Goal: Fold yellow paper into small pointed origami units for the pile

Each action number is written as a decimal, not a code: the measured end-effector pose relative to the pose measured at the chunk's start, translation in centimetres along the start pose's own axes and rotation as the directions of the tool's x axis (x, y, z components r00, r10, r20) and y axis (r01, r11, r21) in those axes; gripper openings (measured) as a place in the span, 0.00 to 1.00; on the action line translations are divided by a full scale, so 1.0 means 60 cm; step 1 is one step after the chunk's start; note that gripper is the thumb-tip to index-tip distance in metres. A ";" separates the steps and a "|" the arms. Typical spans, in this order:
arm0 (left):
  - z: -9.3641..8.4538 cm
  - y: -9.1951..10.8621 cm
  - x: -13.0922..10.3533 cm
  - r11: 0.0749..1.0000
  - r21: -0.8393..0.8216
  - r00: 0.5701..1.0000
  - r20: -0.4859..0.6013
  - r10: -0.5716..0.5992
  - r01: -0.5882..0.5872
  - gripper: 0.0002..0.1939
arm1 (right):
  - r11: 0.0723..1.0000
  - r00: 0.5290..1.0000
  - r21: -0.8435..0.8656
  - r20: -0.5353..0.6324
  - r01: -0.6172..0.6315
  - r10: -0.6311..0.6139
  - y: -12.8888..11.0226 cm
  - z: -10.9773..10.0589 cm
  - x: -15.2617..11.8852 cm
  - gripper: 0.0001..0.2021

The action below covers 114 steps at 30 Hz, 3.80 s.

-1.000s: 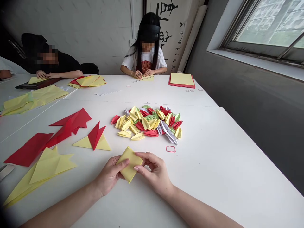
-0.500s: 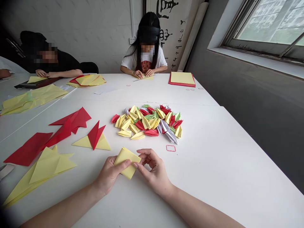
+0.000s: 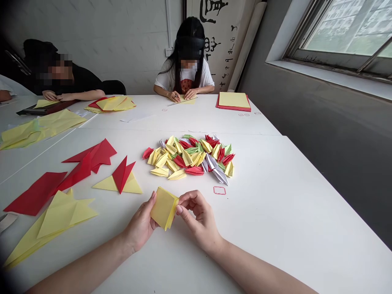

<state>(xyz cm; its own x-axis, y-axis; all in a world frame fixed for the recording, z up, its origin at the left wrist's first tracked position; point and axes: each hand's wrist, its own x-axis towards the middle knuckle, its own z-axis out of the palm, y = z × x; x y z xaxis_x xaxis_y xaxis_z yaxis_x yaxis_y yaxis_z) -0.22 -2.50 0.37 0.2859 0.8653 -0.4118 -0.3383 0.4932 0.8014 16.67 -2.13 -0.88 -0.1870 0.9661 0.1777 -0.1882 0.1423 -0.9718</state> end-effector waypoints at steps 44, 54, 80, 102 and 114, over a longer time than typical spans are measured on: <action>-0.002 -0.013 0.006 0.977 0.162 0.990 0.060 0.129 -0.137 0.16 | 0.984 0.992 -0.127 -0.026 -0.125 0.123 -0.001 0.001 0.000 0.13; 0.003 -0.013 0.005 0.974 0.178 0.989 0.003 0.145 -0.144 0.15 | 0.977 0.989 -0.154 -0.022 -0.146 0.144 -0.010 0.001 0.005 0.16; 0.000 -0.010 0.006 0.982 0.137 0.992 0.036 0.124 -0.128 0.17 | 0.992 0.987 -0.025 0.099 -0.126 0.128 -0.002 -0.010 0.015 0.13; -0.004 -0.001 0.008 0.950 0.297 0.983 -0.126 0.134 -0.092 0.17 | 0.975 0.998 -0.212 0.000 -0.067 0.068 -0.001 -0.037 0.025 0.12; 0.005 -0.006 0.003 0.987 0.141 0.997 0.023 0.079 -0.082 0.15 | 0.994 0.991 -0.058 0.092 -0.088 0.094 -0.019 -0.011 0.017 0.13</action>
<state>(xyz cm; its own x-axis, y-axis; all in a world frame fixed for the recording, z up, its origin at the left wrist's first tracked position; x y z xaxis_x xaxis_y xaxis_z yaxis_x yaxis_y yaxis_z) 0.24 -2.53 0.15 0.2785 0.8995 -0.3368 -0.2309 0.4031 0.8856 17.32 -1.15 0.29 -0.2918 0.9513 0.0996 -0.1151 0.0685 -0.9910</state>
